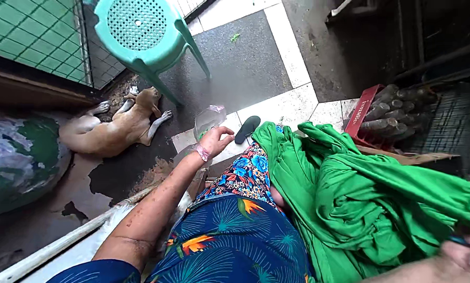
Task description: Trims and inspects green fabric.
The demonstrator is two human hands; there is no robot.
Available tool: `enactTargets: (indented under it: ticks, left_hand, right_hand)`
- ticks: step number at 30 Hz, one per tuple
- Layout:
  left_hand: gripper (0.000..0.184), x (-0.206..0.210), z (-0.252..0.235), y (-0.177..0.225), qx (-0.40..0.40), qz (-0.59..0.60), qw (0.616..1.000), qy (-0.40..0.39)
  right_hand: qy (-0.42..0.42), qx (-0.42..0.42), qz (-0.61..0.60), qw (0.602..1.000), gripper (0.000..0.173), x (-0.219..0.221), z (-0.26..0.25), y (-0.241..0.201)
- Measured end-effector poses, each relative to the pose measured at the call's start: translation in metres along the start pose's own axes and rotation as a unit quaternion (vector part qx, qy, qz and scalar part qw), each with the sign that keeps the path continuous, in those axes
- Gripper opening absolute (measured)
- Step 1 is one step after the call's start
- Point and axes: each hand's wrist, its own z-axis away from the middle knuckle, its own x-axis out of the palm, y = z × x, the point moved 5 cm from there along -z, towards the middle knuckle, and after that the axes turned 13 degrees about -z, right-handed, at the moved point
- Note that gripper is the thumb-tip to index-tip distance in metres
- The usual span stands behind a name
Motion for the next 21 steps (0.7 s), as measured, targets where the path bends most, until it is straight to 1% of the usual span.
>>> enactTargets:
  ticks: [1, 2, 3, 4, 5, 7, 10, 13, 15, 16, 17, 19, 20, 21]
  left_hand:
    - [0.035, 0.001, -0.001, 0.000, 0.002, 0.005, 1.000, -0.006]
    - [0.035, 0.003, -0.003, 0.000, 0.004, 0.010, 1.000, -0.015]
    - [0.034, 0.005, -0.006, 0.002, 0.010, 0.015, 1.000, -0.022]
    - [0.034, 0.009, -0.009, 0.004, 0.017, 0.016, 0.999, -0.028]
    - [0.033, 0.013, -0.014, 0.009, 0.023, 0.018, 0.999, -0.037]
    - [0.032, 0.026, -0.025, 0.022, 0.036, 0.024, 0.998, -0.055]
    - [0.031, 0.047, -0.043, 0.050, 0.064, 0.028, 0.996, -0.053]
    - [0.029, 0.062, -0.058, 0.091, 0.108, 0.027, 0.994, -0.023]
    - [0.032, 0.076, -0.066, 0.118, 0.118, 0.041, 0.991, -0.047]
    - [0.038, 0.086, -0.071, 0.129, 0.096, 0.062, 0.990, -0.078]
    - [0.047, 0.098, -0.077, 0.138, 0.058, 0.103, 0.986, -0.119]
    - [0.065, 0.125, -0.085, 0.151, -0.033, 0.224, 0.957, -0.180]
    - [0.070, 0.135, -0.088, 0.155, -0.078, 0.285, 0.937, -0.186]
    - [0.070, 0.141, -0.091, 0.157, -0.116, 0.333, 0.918, -0.181]
  right_hand:
    - [0.025, -0.012, 0.083, 0.996, 0.015, -0.003, 0.008, -0.004]
    - [0.021, -0.010, 0.183, 0.983, 0.035, -0.003, 0.017, -0.003]
    - [-0.012, 0.004, 0.261, 0.965, 0.048, 0.001, 0.024, 0.002]
    - [-0.052, 0.019, 0.323, 0.945, 0.052, 0.007, 0.029, 0.012]
    - [-0.075, 0.037, 0.378, 0.922, 0.049, 0.015, 0.032, 0.021]
    - [-0.067, 0.061, 0.445, 0.891, 0.044, 0.028, 0.033, 0.028]
    - [-0.041, 0.071, 0.458, 0.885, 0.041, 0.032, 0.032, 0.026]
    - [-0.033, 0.042, 0.454, 0.889, 0.039, 0.029, 0.038, 0.024]
    - [-0.026, 0.028, 0.461, 0.887, 0.037, 0.031, 0.042, 0.025]
    - [-0.022, 0.027, 0.465, 0.884, 0.037, 0.032, 0.044, 0.025]
    - [-0.017, 0.029, 0.472, 0.881, 0.037, 0.034, 0.045, 0.026]
    - [-0.006, 0.034, 0.480, 0.877, 0.037, 0.036, 0.045, 0.027]
    - [-0.001, 0.034, 0.482, 0.876, 0.036, 0.035, 0.045, 0.028]
    - [0.002, 0.032, 0.481, 0.876, 0.035, 0.035, 0.045, 0.029]
